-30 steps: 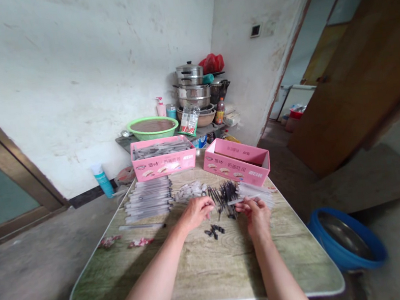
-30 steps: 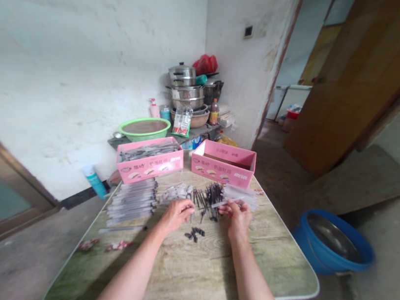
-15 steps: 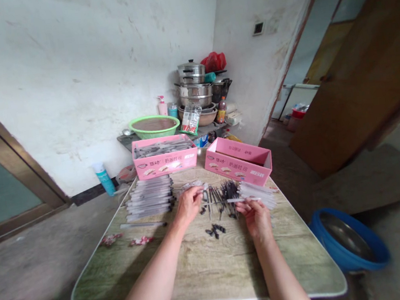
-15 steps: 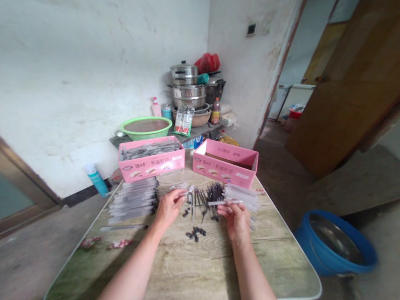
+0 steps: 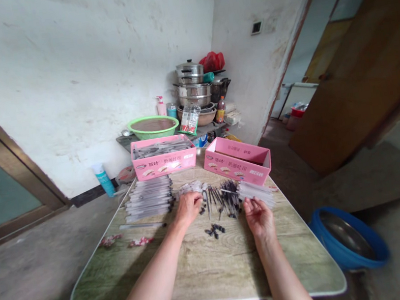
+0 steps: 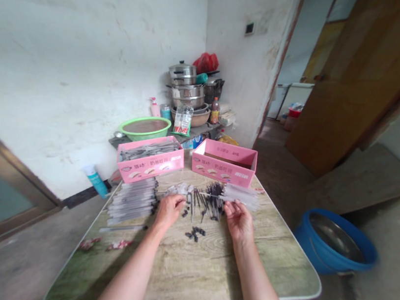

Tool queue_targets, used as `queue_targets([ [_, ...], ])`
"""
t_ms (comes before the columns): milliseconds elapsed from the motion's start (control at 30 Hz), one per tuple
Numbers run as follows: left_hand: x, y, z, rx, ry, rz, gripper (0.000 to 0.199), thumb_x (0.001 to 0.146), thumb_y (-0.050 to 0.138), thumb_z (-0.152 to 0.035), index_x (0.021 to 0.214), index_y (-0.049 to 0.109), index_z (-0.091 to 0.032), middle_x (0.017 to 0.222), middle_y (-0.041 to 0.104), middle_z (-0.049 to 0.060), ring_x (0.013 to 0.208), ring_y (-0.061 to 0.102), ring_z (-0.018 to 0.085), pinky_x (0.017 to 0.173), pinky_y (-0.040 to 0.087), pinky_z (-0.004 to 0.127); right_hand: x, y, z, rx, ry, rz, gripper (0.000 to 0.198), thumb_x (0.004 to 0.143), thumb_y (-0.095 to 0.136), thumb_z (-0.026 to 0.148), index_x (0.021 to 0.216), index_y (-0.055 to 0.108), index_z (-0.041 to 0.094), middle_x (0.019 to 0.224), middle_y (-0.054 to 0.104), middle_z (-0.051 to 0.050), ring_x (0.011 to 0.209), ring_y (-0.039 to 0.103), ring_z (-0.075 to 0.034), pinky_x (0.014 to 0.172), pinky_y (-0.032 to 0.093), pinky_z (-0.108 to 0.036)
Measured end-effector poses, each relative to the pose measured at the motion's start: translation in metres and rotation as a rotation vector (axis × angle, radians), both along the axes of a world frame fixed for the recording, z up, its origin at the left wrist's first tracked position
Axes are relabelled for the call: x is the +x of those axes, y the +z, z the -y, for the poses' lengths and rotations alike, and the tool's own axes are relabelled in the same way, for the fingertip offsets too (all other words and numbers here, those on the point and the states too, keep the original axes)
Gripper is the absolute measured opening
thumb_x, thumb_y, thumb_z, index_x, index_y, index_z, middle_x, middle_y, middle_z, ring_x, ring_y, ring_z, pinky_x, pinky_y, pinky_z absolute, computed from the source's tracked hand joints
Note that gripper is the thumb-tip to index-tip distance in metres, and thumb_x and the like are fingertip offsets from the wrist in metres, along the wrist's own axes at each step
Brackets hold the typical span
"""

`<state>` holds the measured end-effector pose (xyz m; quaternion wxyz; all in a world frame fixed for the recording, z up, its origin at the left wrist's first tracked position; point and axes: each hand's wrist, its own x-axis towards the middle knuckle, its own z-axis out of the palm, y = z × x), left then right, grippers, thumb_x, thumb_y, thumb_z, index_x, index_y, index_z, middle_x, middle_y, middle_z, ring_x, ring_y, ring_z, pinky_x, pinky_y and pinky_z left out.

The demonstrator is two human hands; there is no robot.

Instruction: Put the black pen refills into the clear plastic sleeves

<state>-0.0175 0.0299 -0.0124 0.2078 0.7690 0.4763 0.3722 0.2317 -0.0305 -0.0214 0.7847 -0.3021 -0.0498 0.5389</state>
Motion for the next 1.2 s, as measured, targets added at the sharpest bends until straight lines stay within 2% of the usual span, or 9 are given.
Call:
queue_targets([
  [133, 0.004, 0.002, 0.004, -0.055, -0.058, -0.065, 0.01, 0.079, 0.065, -0.018, 0.08, 0.075, -0.019, 0.077, 0.072, 0.007, 0.071, 0.064, 0.02, 0.068, 0.045, 0.031, -0.002, -0.002, 0.0, 0.027, -0.01, -0.002, 0.014, 0.067, 0.07, 0.004, 0.068, 0.065, 0.016, 0.061, 0.072, 0.0, 0.063, 0.073, -0.015, 0.063, 0.062, -0.023],
  [300, 0.008, 0.002, 0.008, -0.08, -0.041, -0.125, 0.005, 0.075, 0.07, -0.02, 0.078, 0.074, -0.018, 0.079, 0.07, 0.007, 0.074, 0.063, 0.02, 0.07, 0.044, 0.031, -0.006, -0.001, -0.002, 0.03, 0.025, 0.015, 0.014, 0.067, 0.07, 0.003, 0.07, 0.065, 0.016, 0.064, 0.073, -0.001, 0.064, 0.073, -0.016, 0.063, 0.063, -0.024],
  [667, 0.016, 0.001, 0.012, -0.092, 0.007, -0.157, 0.012, 0.076, 0.063, -0.014, 0.076, 0.073, -0.019, 0.079, 0.069, 0.008, 0.073, 0.064, 0.02, 0.071, 0.044, 0.03, -0.007, -0.002, -0.002, 0.044, 0.019, 0.031, 0.013, 0.066, 0.072, 0.004, 0.07, 0.066, 0.015, 0.063, 0.072, -0.002, 0.064, 0.074, -0.017, 0.064, 0.063, -0.025],
  [733, 0.017, -0.001, 0.009, -0.124, -0.005, -0.035, 0.011, 0.076, 0.062, -0.014, 0.074, 0.072, -0.018, 0.078, 0.07, 0.007, 0.072, 0.064, 0.019, 0.071, 0.045, 0.03, -0.008, -0.002, -0.002, 0.028, 0.018, 0.017, 0.013, 0.065, 0.071, 0.003, 0.069, 0.066, 0.014, 0.062, 0.072, -0.002, 0.063, 0.074, -0.017, 0.063, 0.062, -0.024],
  [833, 0.016, -0.002, 0.005, -0.302, -0.085, 0.346, 0.009, 0.078, 0.064, -0.023, 0.079, 0.07, -0.017, 0.074, 0.069, 0.006, 0.068, 0.064, 0.019, 0.065, 0.047, 0.029, -0.009, 0.0, -0.001, 0.029, 0.032, 0.029, 0.013, 0.065, 0.072, 0.004, 0.069, 0.066, 0.015, 0.061, 0.072, -0.001, 0.064, 0.074, -0.017, 0.063, 0.062, -0.025],
  [900, 0.015, 0.0, 0.005, -0.453, -0.172, 0.611, 0.018, 0.079, 0.066, -0.031, 0.086, 0.069, -0.015, 0.076, 0.07, 0.007, 0.069, 0.065, 0.019, 0.062, 0.049, 0.029, -0.011, 0.0, -0.001, 0.045, 0.054, 0.051, 0.014, 0.064, 0.074, 0.005, 0.069, 0.066, 0.015, 0.061, 0.072, 0.0, 0.064, 0.074, -0.017, 0.063, 0.062, -0.025],
  [967, 0.013, 0.003, 0.006, -0.541, -0.254, 0.781, 0.027, 0.077, 0.07, -0.038, 0.091, 0.069, -0.014, 0.081, 0.07, 0.008, 0.073, 0.066, 0.019, 0.065, 0.051, 0.029, -0.013, 0.001, 0.0, 0.052, 0.069, 0.063, 0.014, 0.064, 0.074, 0.005, 0.069, 0.067, 0.015, 0.063, 0.073, -0.001, 0.064, 0.074, -0.018, 0.063, 0.062, -0.025],
  [1100, 0.013, 0.01, 0.012, -0.535, -0.319, 0.856, 0.037, 0.075, 0.074, -0.041, 0.098, 0.071, -0.012, 0.083, 0.07, 0.008, 0.076, 0.066, 0.017, 0.073, 0.052, 0.029, -0.017, 0.002, 0.0, 0.043, 0.077, 0.094, 0.014, 0.064, 0.075, 0.006, 0.07, 0.068, 0.016, 0.064, 0.073, 0.0, 0.062, 0.074, -0.018, 0.06, 0.062, -0.025],
  [1200, 0.016, 0.013, 0.016, -0.543, -0.375, 0.836, 0.042, 0.075, 0.075, -0.04, 0.106, 0.069, -0.012, 0.08, 0.069, 0.006, 0.07, 0.064, 0.015, 0.067, 0.051, 0.026, -0.02, 0.002, 0.001, 0.054, 0.103, 0.141, 0.014, 0.063, 0.078, 0.008, 0.071, 0.069, 0.016, 0.065, 0.074, -0.001, 0.062, 0.074, -0.019, 0.059, 0.062, -0.026],
])
